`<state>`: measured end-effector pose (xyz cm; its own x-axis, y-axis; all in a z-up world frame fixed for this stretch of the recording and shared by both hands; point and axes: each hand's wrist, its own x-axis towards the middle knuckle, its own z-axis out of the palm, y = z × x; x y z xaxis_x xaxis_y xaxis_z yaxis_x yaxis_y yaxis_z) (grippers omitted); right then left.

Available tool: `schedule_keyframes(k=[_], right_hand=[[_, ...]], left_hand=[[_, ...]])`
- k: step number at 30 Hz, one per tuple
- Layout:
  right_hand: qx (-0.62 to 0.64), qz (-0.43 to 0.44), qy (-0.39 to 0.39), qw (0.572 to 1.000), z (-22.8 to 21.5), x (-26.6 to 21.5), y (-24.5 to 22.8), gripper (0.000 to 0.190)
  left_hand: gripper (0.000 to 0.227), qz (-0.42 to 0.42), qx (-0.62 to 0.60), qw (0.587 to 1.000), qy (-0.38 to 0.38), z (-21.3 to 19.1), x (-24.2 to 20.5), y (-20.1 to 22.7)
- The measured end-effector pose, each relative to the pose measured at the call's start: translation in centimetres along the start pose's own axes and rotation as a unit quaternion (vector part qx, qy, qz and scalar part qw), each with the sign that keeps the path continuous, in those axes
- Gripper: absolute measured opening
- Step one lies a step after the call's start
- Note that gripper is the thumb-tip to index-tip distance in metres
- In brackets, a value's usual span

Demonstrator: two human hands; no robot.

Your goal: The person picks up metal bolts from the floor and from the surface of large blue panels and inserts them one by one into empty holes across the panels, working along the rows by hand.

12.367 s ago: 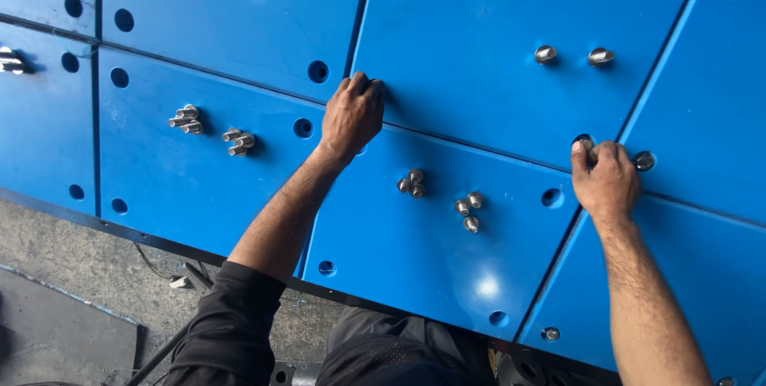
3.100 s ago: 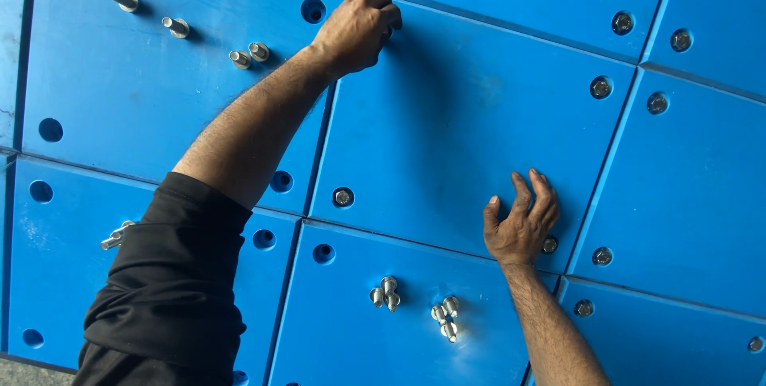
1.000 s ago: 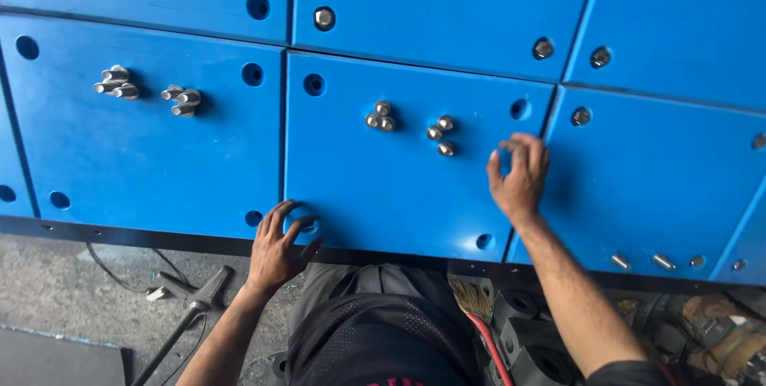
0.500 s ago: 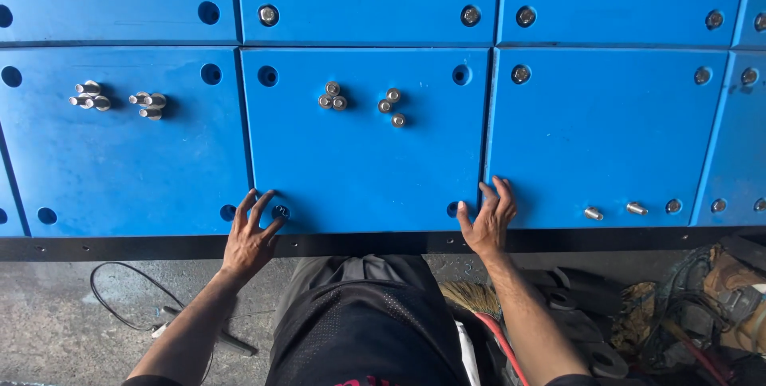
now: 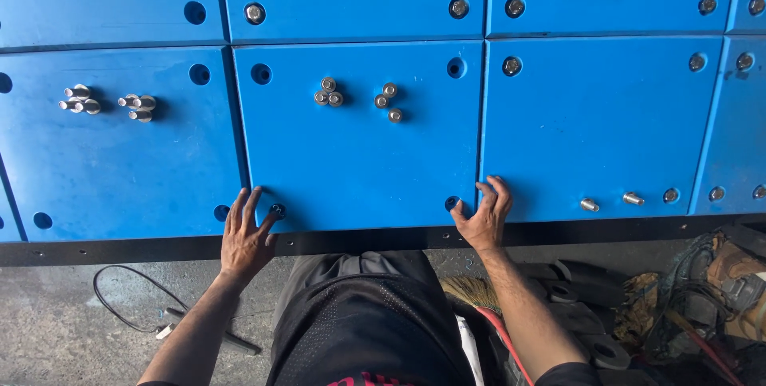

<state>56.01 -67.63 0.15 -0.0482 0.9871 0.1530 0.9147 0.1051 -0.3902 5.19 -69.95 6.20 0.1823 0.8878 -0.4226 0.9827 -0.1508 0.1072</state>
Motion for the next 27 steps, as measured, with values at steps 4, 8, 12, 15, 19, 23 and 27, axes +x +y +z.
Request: schedule_keyframes(k=[4, 8, 12, 15, 19, 23, 27], right_hand=[[0.005, 0.024, -0.009, 1.000, 0.0, 0.2, -0.2, 0.060], [0.006, 0.021, -0.011, 1.000, 0.2, -0.1, 0.0, 0.061], [0.011, 0.020, -0.013, 1.000, 0.6, -0.3, 0.2, 0.062], [0.005, 0.001, -0.005, 1.000, 0.2, 0.1, 0.1, 0.062], [0.009, 0.010, -0.001, 1.000, 0.2, 0.3, 0.0, 0.060], [0.018, 0.011, 0.002, 1.000, 0.1, 0.1, -0.1, 0.059], [0.024, 0.029, -0.014, 0.999, 0.3, 0.1, -0.1, 0.057]], left_hand=[[0.048, -0.038, -0.006, 0.999, -0.005, 0.0, 0.2, 0.2], [0.052, -0.030, -0.038, 0.999, 0.018, 0.5, -0.1, 0.1], [0.056, -0.020, -0.050, 0.998, 0.026, 0.9, -0.2, -0.1], [0.055, -0.023, -0.053, 0.998, 0.038, 1.1, 0.0, -0.1], [0.055, -0.023, -0.054, 0.998, 0.035, 1.0, 0.0, -0.2], [0.052, -0.030, -0.052, 0.998, 0.033, 0.8, 0.2, 0.0], [0.051, -0.043, -0.067, 0.997, 0.021, -0.1, 0.0, 0.1]])
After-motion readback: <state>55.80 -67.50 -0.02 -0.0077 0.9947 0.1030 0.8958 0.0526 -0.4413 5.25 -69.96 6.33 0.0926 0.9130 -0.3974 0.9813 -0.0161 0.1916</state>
